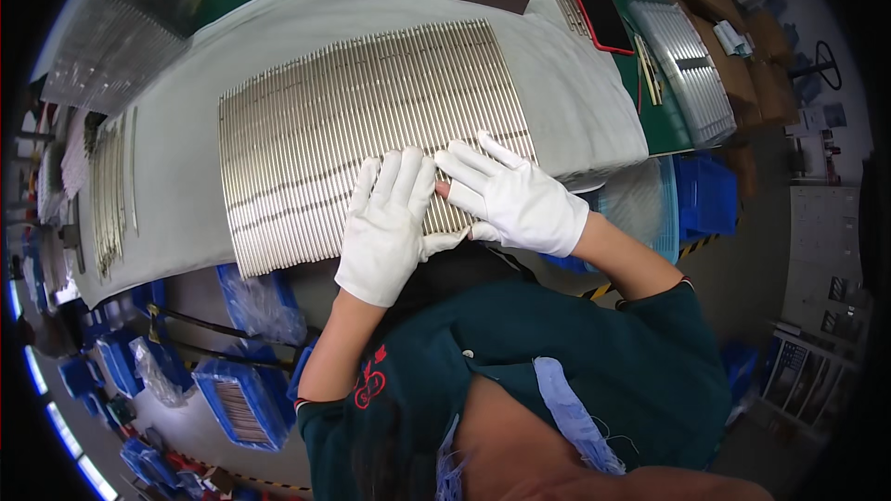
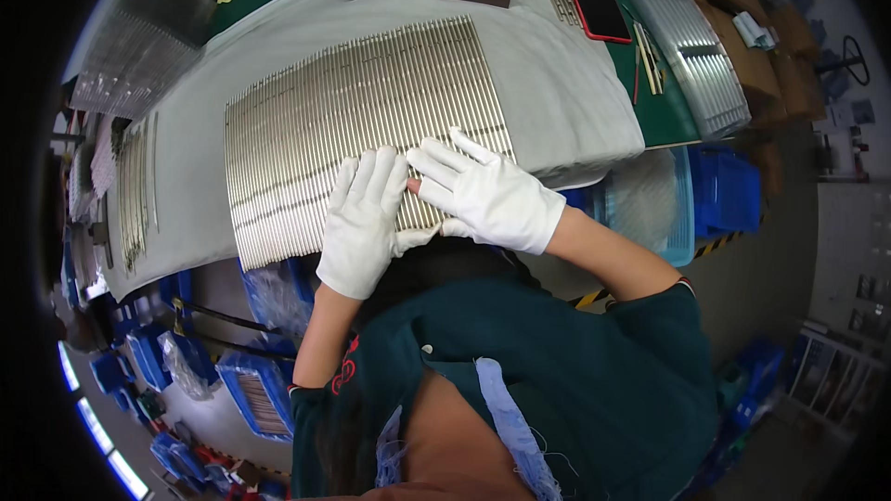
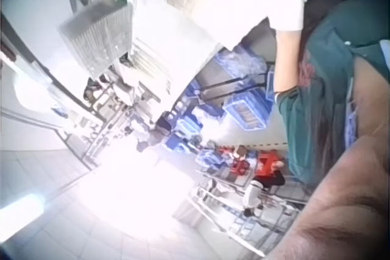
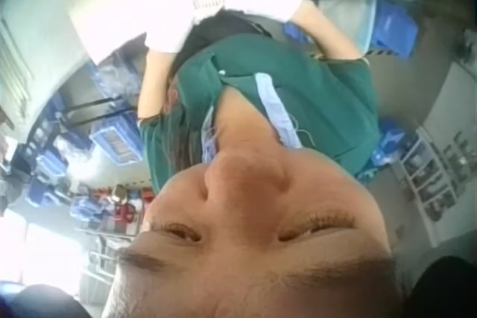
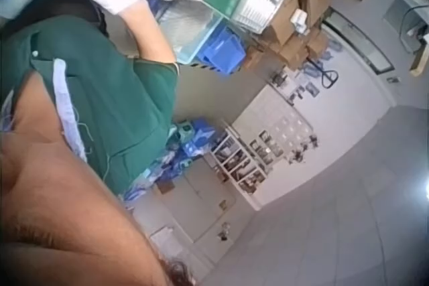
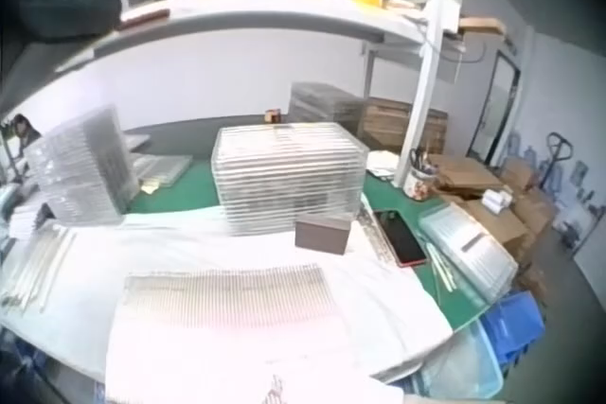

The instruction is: The recorder is arranging small metal rods into neat, aligned groups on a workbench using their hands and an alignment block.

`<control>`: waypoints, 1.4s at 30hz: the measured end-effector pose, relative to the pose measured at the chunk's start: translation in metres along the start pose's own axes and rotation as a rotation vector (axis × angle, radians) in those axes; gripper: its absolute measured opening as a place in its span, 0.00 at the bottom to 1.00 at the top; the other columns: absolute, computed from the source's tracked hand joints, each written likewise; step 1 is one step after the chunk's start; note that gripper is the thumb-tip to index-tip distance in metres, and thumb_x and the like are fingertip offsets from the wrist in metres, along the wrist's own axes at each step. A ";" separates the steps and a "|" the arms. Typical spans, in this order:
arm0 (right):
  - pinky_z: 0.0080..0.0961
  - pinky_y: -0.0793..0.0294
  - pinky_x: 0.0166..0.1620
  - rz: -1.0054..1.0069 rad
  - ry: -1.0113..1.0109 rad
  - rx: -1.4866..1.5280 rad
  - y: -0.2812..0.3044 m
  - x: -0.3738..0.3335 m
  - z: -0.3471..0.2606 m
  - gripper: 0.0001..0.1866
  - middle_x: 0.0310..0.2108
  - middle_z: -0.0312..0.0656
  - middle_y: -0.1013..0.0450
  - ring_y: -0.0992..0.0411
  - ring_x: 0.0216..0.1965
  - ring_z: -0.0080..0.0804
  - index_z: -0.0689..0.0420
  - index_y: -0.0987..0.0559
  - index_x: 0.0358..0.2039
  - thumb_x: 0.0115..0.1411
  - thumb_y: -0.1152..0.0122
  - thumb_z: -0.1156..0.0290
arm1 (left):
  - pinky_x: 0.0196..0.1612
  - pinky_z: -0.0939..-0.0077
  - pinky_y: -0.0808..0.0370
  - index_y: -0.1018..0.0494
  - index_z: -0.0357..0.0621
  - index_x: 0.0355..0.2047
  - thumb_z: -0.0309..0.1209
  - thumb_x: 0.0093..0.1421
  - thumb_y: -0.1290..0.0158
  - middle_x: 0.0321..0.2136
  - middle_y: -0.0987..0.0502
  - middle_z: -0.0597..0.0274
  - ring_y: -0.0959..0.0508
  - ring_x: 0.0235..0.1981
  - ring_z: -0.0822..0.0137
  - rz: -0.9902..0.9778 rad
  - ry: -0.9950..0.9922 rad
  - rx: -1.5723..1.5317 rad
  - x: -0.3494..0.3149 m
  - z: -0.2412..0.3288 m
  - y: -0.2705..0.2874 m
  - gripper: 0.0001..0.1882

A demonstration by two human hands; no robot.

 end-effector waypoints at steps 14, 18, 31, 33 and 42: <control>0.52 0.44 0.73 0.043 -0.032 0.042 0.014 -0.023 -0.005 0.42 0.66 0.56 0.34 0.39 0.70 0.53 0.62 0.26 0.57 0.45 0.25 0.51 | 0.65 0.54 0.35 0.29 0.40 0.58 0.50 0.52 0.35 0.54 0.28 0.55 0.29 0.57 0.53 0.067 0.001 0.011 -0.019 0.005 0.011 0.38; 0.53 0.44 0.72 -0.004 -0.107 0.005 0.022 -0.047 0.003 0.44 0.65 0.56 0.34 0.38 0.69 0.57 0.61 0.25 0.55 0.38 0.21 0.53 | 0.61 0.50 0.33 0.27 0.44 0.56 0.46 0.54 0.35 0.52 0.28 0.50 0.28 0.54 0.48 0.069 0.036 0.024 -0.035 -0.005 0.019 0.33; 0.54 0.44 0.72 -0.022 -0.143 -0.032 0.016 -0.060 0.005 0.40 0.65 0.48 0.31 0.35 0.69 0.46 0.55 0.22 0.54 0.41 0.22 0.50 | 0.55 0.51 0.30 0.28 0.44 0.55 0.40 0.49 0.32 0.51 0.28 0.50 0.28 0.51 0.46 0.135 0.014 0.008 -0.035 -0.003 0.018 0.33; 0.53 0.43 0.71 -0.004 -0.176 -0.065 0.017 -0.076 0.012 0.41 0.64 0.50 0.31 0.35 0.67 0.49 0.57 0.23 0.53 0.37 0.20 0.53 | 0.55 0.50 0.30 0.28 0.44 0.55 0.40 0.50 0.32 0.51 0.28 0.50 0.28 0.51 0.46 0.142 0.011 0.006 -0.036 -0.003 0.019 0.33; 0.51 0.40 0.70 -0.010 -0.238 -0.013 0.026 -0.086 0.016 0.41 0.63 0.53 0.33 0.35 0.66 0.52 0.61 0.24 0.50 0.34 0.19 0.59 | 0.56 0.49 0.31 0.28 0.45 0.55 0.41 0.51 0.34 0.51 0.28 0.50 0.28 0.51 0.46 0.135 0.015 0.017 -0.037 -0.003 0.019 0.32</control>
Point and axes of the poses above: each hand's wrist, its own x-axis towards the middle knuckle, its own y-axis out of the back of the hand, z = x × y, the point moved 3 cm from there along x, towards the middle knuckle
